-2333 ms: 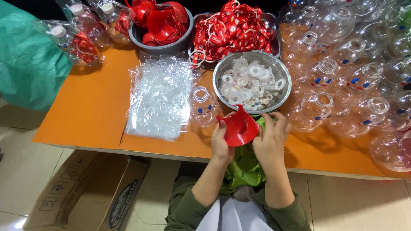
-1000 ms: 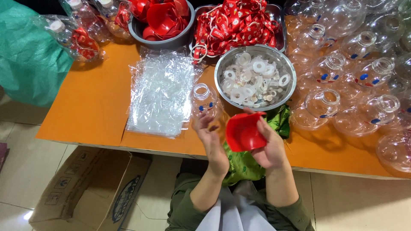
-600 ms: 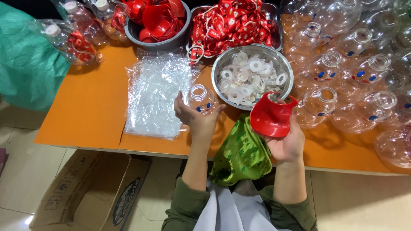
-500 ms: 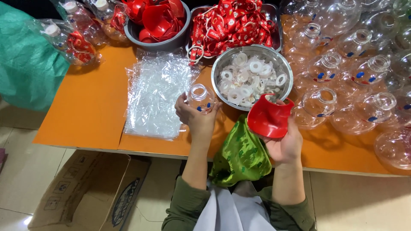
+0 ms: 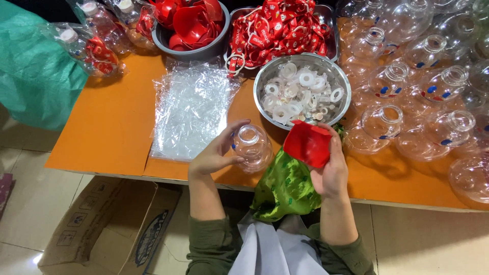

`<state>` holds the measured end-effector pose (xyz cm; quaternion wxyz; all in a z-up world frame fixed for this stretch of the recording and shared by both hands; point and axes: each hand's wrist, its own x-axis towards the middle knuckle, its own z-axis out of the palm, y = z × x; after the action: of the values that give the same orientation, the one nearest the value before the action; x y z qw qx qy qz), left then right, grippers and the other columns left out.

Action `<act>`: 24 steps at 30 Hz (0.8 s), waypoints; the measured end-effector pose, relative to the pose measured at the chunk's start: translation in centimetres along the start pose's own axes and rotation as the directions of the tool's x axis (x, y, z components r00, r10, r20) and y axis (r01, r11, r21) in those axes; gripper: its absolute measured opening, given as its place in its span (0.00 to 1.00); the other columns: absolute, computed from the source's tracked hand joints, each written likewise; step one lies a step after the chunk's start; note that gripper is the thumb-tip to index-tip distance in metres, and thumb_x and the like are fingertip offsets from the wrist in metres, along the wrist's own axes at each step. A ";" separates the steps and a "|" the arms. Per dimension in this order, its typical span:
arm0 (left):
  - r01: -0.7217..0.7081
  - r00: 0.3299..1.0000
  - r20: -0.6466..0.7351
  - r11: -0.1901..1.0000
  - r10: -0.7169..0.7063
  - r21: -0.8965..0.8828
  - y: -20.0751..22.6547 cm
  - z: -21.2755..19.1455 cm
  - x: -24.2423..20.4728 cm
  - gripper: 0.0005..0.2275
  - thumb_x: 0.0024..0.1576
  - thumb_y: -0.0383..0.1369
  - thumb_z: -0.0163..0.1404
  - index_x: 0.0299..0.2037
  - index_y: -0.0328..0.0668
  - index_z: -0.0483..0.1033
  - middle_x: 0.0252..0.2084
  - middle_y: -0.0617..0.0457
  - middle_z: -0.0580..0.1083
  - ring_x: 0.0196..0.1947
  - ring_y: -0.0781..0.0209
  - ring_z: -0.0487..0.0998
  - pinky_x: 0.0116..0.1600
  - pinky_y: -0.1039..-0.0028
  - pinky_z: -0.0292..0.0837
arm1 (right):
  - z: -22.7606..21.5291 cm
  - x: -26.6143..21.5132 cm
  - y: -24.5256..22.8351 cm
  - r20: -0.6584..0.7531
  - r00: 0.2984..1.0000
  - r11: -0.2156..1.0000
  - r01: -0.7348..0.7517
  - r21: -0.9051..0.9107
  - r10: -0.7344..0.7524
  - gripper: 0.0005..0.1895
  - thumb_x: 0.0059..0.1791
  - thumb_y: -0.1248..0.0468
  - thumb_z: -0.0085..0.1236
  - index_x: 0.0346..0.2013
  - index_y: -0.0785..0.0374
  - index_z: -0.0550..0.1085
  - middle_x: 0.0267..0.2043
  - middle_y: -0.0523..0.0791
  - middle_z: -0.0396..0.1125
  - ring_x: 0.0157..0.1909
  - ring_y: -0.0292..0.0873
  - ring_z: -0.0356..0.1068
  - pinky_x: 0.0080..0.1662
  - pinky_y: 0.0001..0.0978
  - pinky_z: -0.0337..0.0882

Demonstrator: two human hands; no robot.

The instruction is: Cleaning plastic bottles with a cloth and assembling them with red plastic parts and white caps.

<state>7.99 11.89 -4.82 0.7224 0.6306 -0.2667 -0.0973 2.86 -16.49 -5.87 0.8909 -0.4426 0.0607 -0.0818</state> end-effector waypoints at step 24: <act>-0.058 0.818 -0.445 0.823 0.363 0.565 0.0 5.6 -1.6 0.35 0.44 0.31 0.70 0.64 0.41 0.69 0.62 0.43 0.65 0.67 0.44 0.65 0.71 0.54 0.58 | 1.3 -1.5 -0.1 0.039 0.997 0.996 0.073 -0.042 -0.072 0.22 0.57 0.56 0.40 0.61 0.67 0.61 0.61 0.55 0.64 0.60 0.54 0.68 0.56 0.53 0.74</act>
<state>3.81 7.81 -4.91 0.5721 0.7703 -0.1418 0.2432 1.66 -15.25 -4.90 0.8785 -0.4653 0.0297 -0.1044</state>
